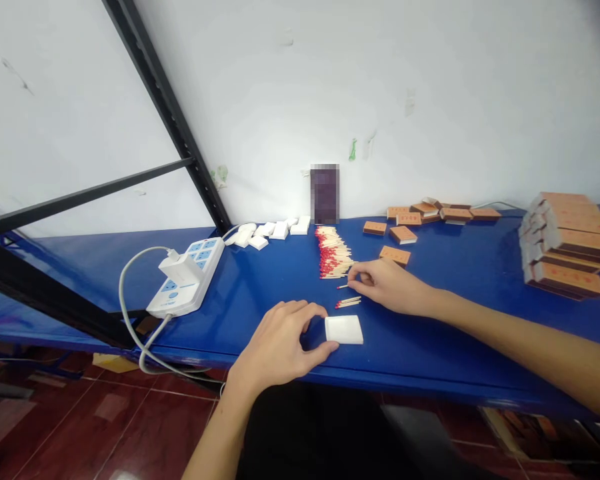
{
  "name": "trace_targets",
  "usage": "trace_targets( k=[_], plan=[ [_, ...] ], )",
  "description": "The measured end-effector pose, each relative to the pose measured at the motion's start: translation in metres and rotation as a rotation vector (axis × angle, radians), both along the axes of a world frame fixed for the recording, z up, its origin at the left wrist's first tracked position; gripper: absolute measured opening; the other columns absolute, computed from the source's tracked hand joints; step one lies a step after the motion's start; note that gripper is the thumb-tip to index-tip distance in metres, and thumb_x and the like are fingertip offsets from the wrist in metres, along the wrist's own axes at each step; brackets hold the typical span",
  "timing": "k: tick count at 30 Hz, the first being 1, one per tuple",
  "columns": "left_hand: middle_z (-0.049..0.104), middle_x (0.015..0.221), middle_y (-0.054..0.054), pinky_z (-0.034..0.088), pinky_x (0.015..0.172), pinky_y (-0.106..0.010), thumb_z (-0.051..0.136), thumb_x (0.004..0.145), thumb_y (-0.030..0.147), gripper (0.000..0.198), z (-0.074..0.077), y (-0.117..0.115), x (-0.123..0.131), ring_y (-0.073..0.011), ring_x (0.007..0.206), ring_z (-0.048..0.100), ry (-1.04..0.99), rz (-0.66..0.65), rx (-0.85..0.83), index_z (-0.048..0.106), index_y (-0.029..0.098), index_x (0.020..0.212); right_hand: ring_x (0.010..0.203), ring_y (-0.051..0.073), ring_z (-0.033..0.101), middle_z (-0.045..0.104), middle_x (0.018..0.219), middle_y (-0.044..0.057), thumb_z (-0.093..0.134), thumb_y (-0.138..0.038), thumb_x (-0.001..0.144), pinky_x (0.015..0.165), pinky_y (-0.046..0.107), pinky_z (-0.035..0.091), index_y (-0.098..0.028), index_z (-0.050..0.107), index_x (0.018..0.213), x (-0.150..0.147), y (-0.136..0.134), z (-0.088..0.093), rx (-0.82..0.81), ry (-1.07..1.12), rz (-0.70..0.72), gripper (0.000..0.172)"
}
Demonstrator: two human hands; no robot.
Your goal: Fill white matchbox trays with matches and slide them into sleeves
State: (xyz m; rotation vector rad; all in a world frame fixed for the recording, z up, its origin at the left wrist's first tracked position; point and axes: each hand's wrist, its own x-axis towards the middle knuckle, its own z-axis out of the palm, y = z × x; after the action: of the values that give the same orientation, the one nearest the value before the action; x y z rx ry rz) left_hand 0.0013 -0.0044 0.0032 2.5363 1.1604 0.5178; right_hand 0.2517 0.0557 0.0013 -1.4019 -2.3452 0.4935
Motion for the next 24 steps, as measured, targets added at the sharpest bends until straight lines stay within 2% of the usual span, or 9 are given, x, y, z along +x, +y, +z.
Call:
trace_targets(
  k=[4, 9, 19, 24],
  plan=[
    [0.059, 0.081, 0.003, 0.037, 0.076, -0.032, 0.069, 0.089, 0.041, 0.025, 0.000, -0.001, 0.000, -0.0195, 0.078, 0.056, -0.003, 0.009, 0.005, 0.061, 0.024, 0.105, 0.057, 0.015, 0.048, 0.057, 0.062, -0.001, 0.050, -0.027, 0.093, 0.058, 0.027, 0.031, -0.020, 0.062, 0.082, -0.009, 0.004, 0.000, 0.035, -0.063, 0.053, 0.017],
    [0.063, 0.086, 0.001, 0.038, 0.077, -0.033, 0.070, 0.088, 0.041, 0.026, 0.000, -0.002, 0.000, -0.0210, 0.082, 0.058, -0.004, 0.009, 0.007, 0.061, 0.024, 0.105, 0.057, 0.014, 0.049, 0.059, 0.065, -0.001, 0.051, -0.027, 0.093, 0.058, 0.026, 0.031, -0.019, 0.066, 0.091, -0.018, 0.010, -0.004, 0.097, -0.031, 0.038, 0.016],
    [0.064, 0.089, 0.001, 0.038, 0.074, -0.032, 0.072, 0.086, 0.041, 0.028, 0.000, -0.001, 0.000, -0.0215, 0.084, 0.060, -0.005, 0.005, 0.015, 0.062, 0.024, 0.106, 0.055, 0.014, 0.051, 0.061, 0.060, -0.001, 0.053, -0.031, 0.092, 0.057, 0.027, 0.032, -0.020, 0.073, 0.091, -0.017, 0.018, -0.012, 0.110, 0.011, 0.018, 0.023],
    [0.064, 0.089, 0.001, 0.038, 0.074, -0.032, 0.072, 0.087, 0.041, 0.028, 0.000, -0.001, -0.001, -0.0215, 0.084, 0.060, -0.006, 0.006, 0.011, 0.062, 0.025, 0.107, 0.052, 0.014, 0.049, 0.057, 0.054, -0.002, 0.053, -0.034, 0.091, 0.057, 0.027, 0.033, -0.018, 0.076, 0.092, -0.017, 0.021, -0.016, 0.116, 0.037, 0.014, 0.027]
  ],
)
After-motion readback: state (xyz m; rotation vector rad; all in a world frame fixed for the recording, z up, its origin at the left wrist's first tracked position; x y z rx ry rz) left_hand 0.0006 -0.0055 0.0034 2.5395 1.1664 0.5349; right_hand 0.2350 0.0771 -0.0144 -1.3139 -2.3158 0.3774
